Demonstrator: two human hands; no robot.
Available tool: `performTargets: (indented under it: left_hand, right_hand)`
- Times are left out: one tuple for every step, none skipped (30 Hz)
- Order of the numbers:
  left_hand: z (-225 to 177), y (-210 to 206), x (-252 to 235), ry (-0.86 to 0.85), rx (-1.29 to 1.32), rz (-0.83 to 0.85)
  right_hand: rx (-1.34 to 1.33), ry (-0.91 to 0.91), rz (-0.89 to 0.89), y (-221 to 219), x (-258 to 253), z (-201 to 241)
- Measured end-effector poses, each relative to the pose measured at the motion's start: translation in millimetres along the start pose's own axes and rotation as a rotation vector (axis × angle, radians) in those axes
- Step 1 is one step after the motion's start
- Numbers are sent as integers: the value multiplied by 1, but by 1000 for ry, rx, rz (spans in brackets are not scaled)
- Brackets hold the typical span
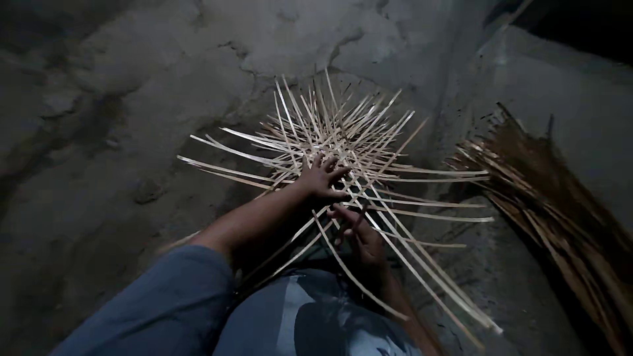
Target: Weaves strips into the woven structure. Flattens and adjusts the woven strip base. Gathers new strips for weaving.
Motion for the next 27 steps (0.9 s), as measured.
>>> performTargets:
  left_hand:
    - [-1,-1,2,0,-5,-14]
    - [0,-4,0,-4,-17,-29]
    - [3,-8,-4,-15,-30,-41]
    - [6,-11,-7,-26,-37,-46]
    - [7,-12,-8,-27,-29,-39]
    - [8,-13,-9,-24,-12,-32]
    - [8,-12,-9,-14,8,-23]
    - [6,-11,-9,-4,19,-12]
    - [4,-9,-8,2,29,-2]
    - [1,-10,-7,3,38,4]
    - [-2,-11,-6,3,47,2]
    - [-4,-13,-7,0,45,1]
    - [-5,-17,-8,-4,39,-2]
    - [-6,-19,-9,-8,34,-3]
    - [-7,-18,-11,-9,33,1]
    - [-7,-18,-12,-9,26,14]
    - [-7,-16,-13,-6,32,25]
    - [-5,-15,-12,5,37,28]
    - [-4,-14,-12,15,35,23]
    - [-3,-14,-13,18,39,20]
    - [-4,-14,-13,19,42,17]
    - [-5,-15,-13,16,41,18]
    - [-5,-16,-13,8,37,25]
    - [-4,-14,-14,5,35,27]
    - [-4,-9,-14,4,44,29]
    - [-5,-2,-13,1,57,22]
    - [-4,4,-13,-13,57,2]
  right_hand:
    - [-75,-6,42,-2,-6,-3]
    - [-191,-21,86,-5,-11,-6]
    - [-310,-74,121,-9,-13,-9]
    - [-399,-155,119,-15,-11,-11]
    - [-435,-256,64,-20,-7,-10]
    - [-449,-337,-4,-24,-1,-8]
    - [-452,-379,-60,-25,6,-7]
    - [-469,-389,-100,-26,12,-6]
    - [-490,-373,-130,-25,18,-5]
    - [-501,-343,-145,-24,22,-4]
    - [-493,-321,-155,-22,24,-3]
    - [-473,-306,-163,-21,25,-1]
    - [-455,-297,-163,-21,27,1]
    - [-441,-294,-166,-21,29,2]
    - [-437,-306,-169,-21,31,5]
    - [-416,-328,-172,-20,35,8]
    - [-376,-366,-177,-20,42,13]
    - [-337,-403,-188,-19,49,18]
    - [-295,-422,-175,-18,57,24]
    - [-262,-441,-169,-16,64,28]
    - [-262,-447,-177,-14,68,31]
    - [-309,-439,-183,-15,70,30]
    - [-366,-418,-179,-17,71,27]
    - [-401,-386,-167,-18,72,22]
    - [-391,-345,-156,-18,73,16]
    - [-337,-298,-146,-17,75,11]
    - [-253,-221,-123,-16,78,8]
Point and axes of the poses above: each hand's wrist, its own x-axis away from the middle knuckle, its own y-axis out of the back of the hand, z = x × y, the point moved 4 cm from there along -x, towards the middle knuckle, and after that the axes turned 5 degrees about -x, right-handed, at the moved point
